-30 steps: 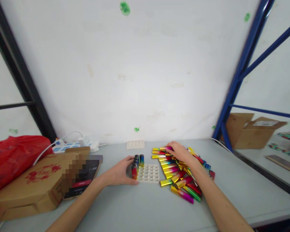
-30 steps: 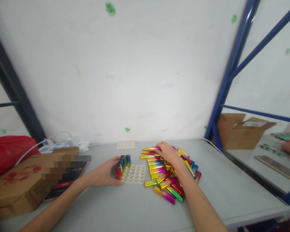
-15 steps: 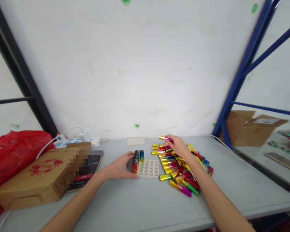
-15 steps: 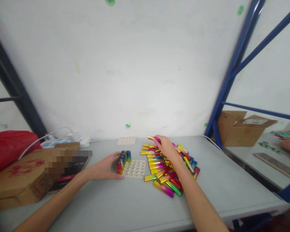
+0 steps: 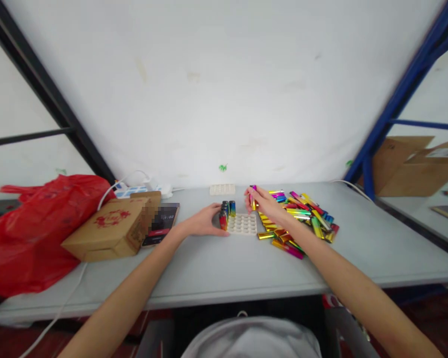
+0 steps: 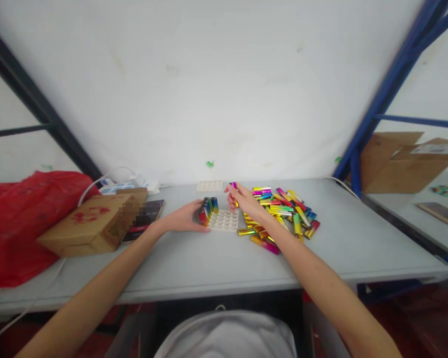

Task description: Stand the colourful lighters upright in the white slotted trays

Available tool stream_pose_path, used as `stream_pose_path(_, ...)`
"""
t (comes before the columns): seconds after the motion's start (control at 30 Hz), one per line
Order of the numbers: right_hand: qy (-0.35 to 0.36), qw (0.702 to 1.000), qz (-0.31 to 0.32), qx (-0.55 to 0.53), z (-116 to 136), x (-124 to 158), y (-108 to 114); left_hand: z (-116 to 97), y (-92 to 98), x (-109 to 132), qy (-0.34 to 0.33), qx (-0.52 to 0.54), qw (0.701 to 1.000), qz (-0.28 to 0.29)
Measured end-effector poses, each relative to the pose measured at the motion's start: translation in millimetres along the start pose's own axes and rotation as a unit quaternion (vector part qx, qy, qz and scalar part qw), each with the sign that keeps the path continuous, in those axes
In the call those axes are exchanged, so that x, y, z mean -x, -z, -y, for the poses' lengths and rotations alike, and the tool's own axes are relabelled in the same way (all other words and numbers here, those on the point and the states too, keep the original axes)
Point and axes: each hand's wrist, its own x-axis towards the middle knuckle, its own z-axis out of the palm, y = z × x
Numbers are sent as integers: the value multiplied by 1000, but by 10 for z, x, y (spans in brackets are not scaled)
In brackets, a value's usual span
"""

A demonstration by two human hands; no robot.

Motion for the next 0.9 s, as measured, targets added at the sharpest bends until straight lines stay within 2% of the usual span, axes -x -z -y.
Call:
stream_pose_path(0.07, -22, 1000, 8, 1, 32, 34, -63, -5, 0, -11, 2, 1, 1000, 0)
stream_pose_path(0.17, -32, 997, -8, 65, 66, 58, -144, 4, -2, -28, 0, -1, 1000, 3)
stream_pose_path(0.27, 14, 983, -45, 175, 69, 72, -214, 19, -6, -33, -3, 2, 1000, -7)
stream_pose_path(0.43, 70, 939, -95, 323, 38, 96, -293, 6, -7, -25, -4, 8, 1000, -10)
stream_pose_path(0.63, 98, 919, -120, 364, 13, 95, -319, -38, -2, -21, 1, -2, 1000, -12)
stream_pose_path(0.9, 127, 912, -80, 381, 141, 161, -321, -34, -35, -17, 0, -20, 1000, -19)
